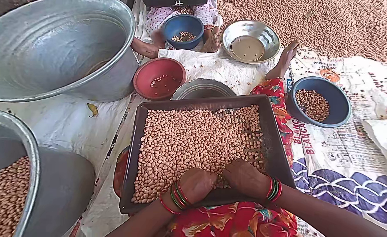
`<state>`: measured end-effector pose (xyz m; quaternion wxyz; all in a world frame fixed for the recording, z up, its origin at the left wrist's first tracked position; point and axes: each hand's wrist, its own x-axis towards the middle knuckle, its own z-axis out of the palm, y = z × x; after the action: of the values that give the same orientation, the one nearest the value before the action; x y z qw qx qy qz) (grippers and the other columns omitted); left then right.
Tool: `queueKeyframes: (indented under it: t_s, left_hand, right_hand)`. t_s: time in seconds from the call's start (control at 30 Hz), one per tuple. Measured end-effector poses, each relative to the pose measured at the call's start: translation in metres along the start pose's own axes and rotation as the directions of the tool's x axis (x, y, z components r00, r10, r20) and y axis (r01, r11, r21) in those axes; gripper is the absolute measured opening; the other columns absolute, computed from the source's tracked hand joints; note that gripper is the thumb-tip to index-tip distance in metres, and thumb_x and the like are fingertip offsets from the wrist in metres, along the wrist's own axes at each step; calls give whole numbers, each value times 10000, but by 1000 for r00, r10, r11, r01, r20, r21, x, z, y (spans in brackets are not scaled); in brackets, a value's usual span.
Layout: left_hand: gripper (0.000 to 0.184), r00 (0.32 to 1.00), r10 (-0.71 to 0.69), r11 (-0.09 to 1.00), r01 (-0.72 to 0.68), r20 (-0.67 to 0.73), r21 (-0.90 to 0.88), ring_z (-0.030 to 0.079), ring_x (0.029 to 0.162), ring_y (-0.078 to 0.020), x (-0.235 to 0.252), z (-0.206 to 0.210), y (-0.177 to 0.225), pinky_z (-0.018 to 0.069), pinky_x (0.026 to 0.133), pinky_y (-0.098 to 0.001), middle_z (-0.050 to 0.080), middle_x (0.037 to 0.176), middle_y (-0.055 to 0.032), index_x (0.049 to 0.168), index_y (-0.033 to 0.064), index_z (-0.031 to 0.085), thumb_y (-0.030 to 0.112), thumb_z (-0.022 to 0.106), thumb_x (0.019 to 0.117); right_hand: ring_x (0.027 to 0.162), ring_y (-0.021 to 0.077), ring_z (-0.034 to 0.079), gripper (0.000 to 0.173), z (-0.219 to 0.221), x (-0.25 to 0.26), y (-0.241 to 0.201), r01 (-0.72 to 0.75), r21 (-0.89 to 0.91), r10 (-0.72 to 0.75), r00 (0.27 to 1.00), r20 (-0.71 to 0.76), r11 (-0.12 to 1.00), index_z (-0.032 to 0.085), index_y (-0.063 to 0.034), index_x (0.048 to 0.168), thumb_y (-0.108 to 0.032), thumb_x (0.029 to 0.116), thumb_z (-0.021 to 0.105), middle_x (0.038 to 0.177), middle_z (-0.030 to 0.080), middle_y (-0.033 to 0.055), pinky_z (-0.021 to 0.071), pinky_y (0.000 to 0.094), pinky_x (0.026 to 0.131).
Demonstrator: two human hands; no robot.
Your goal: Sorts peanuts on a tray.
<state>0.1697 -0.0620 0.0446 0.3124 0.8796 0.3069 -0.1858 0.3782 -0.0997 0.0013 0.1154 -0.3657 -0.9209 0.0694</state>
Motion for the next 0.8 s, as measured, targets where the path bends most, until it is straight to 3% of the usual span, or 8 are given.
queueKeyframes:
  t_s: [0.07, 0.17, 0.3, 0.4, 0.57, 0.67, 0.73, 0.8]
  left_hand:
    - [284, 1000, -16, 1000, 16, 0, -25, 720, 888, -459, -2, -2, -4, 549, 739, -586, 714, 914, -261, 1108, -45, 676, 132, 457, 1068]
    - [293, 1000, -11, 1000, 10, -23, -29, 721, 873, -458, -1, 1, -7, 547, 718, -590, 716, 904, -254, 1083, -36, 682, 142, 450, 1070]
    - [309, 1000, 13, 1000, -13, -15, -9, 722, 868, -450, 0, 3, -7, 547, 712, -585, 712, 890, -251, 1065, -38, 673, 168, 443, 1080]
    - [279, 988, 102, 994, -96, -120, 51, 731, 789, -419, 2, 13, -10, 558, 641, -548, 709, 813, -221, 1001, -26, 690, 148, 479, 1057]
    - [284, 996, 78, 996, -76, -46, 45, 726, 855, -441, 5, 8, -6, 553, 686, -570, 713, 880, -241, 1039, -36, 676, 123, 442, 1069]
    - [318, 1000, -16, 977, 17, 4, -213, 715, 889, -418, 6, -9, -1, 543, 776, -567, 709, 928, -250, 1154, -47, 648, 181, 437, 1086]
    - [220, 996, -48, 758, -17, -81, -652, 540, 639, -158, 6, -18, -3, 462, 621, -321, 584, 764, -78, 1093, -11, 634, 157, 498, 1053]
    - [136, 988, -51, 247, -129, -146, -960, 421, 464, 48, 15, -15, -2, 347, 453, -126, 484, 593, 116, 938, 100, 547, 60, 432, 998]
  right_hand:
    - [624, 297, 707, 153, 1, 0, 3, -20, 77, 25, 998, -55, 997, 687, 2, 783, -71, 891, 607, 695, 670, 141, 561, 409, 521]
    - [737, 355, 734, 166, -16, 1, 7, -137, 275, 124, 990, 66, 952, 705, 52, 890, -75, 924, 602, 815, 709, 197, 583, 468, 608]
    - [803, 387, 732, 170, -31, 3, 15, -249, 333, 201, 965, 171, 910, 708, 74, 962, -54, 939, 600, 880, 715, 224, 579, 514, 672]
    - [811, 399, 743, 190, -43, 1, 25, -323, 271, 315, 946, 72, 907, 724, 74, 959, -51, 941, 581, 894, 729, 231, 588, 535, 674]
    - [808, 378, 729, 244, -85, -5, 56, -487, 216, 523, 837, -163, 846, 724, 66, 993, -77, 956, 530, 923, 728, 231, 573, 519, 699]
    - [700, 280, 667, 248, -107, -14, 70, -574, 217, 613, 739, -278, 790, 726, 45, 968, -97, 952, 522, 863, 708, 188, 529, 449, 630]
    - [681, 215, 641, 251, -114, -14, 67, -580, 234, 626, 711, -322, 780, 724, 26, 961, -107, 944, 511, 842, 707, 157, 509, 376, 619]
    - [730, 226, 688, 240, -111, -6, 47, -514, 271, 580, 751, -315, 814, 731, 33, 981, -94, 950, 529, 887, 734, 171, 547, 358, 663]
